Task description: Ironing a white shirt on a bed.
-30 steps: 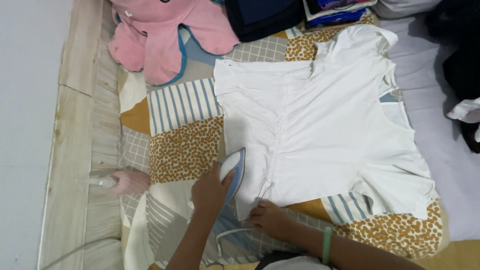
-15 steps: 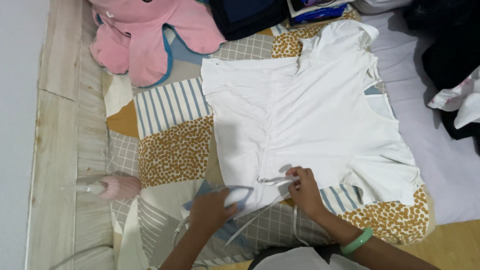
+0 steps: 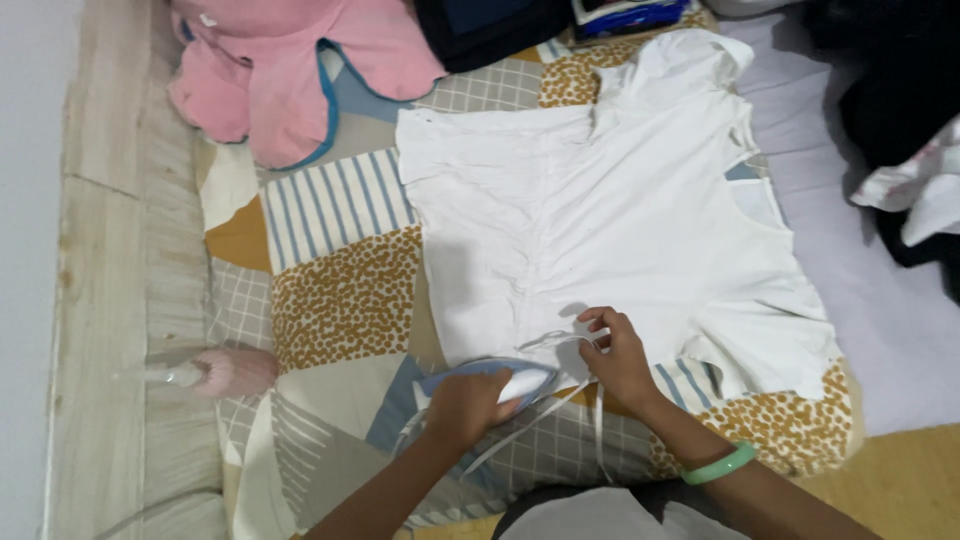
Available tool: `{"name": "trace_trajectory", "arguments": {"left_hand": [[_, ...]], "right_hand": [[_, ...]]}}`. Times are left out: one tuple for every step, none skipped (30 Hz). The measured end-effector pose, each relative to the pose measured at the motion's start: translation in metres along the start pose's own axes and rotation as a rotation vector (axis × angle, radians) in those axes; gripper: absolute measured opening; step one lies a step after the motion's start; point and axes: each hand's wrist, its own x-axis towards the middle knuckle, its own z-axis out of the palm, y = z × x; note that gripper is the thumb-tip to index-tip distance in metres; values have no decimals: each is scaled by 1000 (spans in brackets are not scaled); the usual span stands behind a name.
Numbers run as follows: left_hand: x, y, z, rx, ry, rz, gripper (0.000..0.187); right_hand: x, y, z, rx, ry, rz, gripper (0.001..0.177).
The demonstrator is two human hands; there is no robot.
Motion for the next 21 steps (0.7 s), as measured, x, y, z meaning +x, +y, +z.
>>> {"name": "trace_trajectory", "arguments": {"left_hand": [[-3,-1,-2,17,-17,37,38],[-7,-3,-4,35,-32,70,39],[-7,-4,3,34,-33,75,39],[-7,-7,7,65,-42,76,41],[-6,-12,12,97,-51,77,44],[-5,-8,10,96,-55,78,44],[-4,-4,9,99,-56,23,45],[-4,1,8,98,-59,-34,46],[-6,2,6,95,-64,-35,46],[-7,1,3,91,-83,-29,46],[-8,0,-1,87,-103,-23,46],[-8,-1,1,87,-102,-26,46],[-7,-2,4,72,-78,-12,46],[-5,-5,6,60,-55,3,46],[-3,-4,3,62,-55,1,46],[-4,0,3,30,-18,-45,48],[-4,5,4,-1,20,-91,50],[-7,5,5,-4,17,-92,50],[-10,6,5,-6,-3,-82,49],[-10,5,4,-1,-17,-69,49],[-14,1,5,1,-16,-66,49]], "right_hand": [[1,9,-1,-21,7,-60,36],[2,17,-1,-43,10,-123,37],[1,19,-3,-43,15,-120,37],[2,18,-1,-25,7,-113,37],[4,18,1,-7,0,-107,37],[3,19,1,-5,0,-103,37],[1,19,1,10,-19,-64,37],[-1,20,0,24,-41,-22,36],[-1,27,2,24,-44,-17,36],[2,33,4,14,-42,-48,36],[5,38,6,4,-41,-79,36],[4,39,6,4,-43,-80,36],[4,40,6,-8,-38,-77,38],[5,41,8,-17,-33,-74,39],[6,39,9,-15,-34,-75,39],[4,40,8,7,-42,-54,40],[1,41,6,29,-50,-34,41],[-1,40,6,28,-52,-29,41],[-3,40,6,27,-54,-23,40],[-1,37,6,29,-51,-23,40],[-2,37,6,31,-47,-25,40]]}}
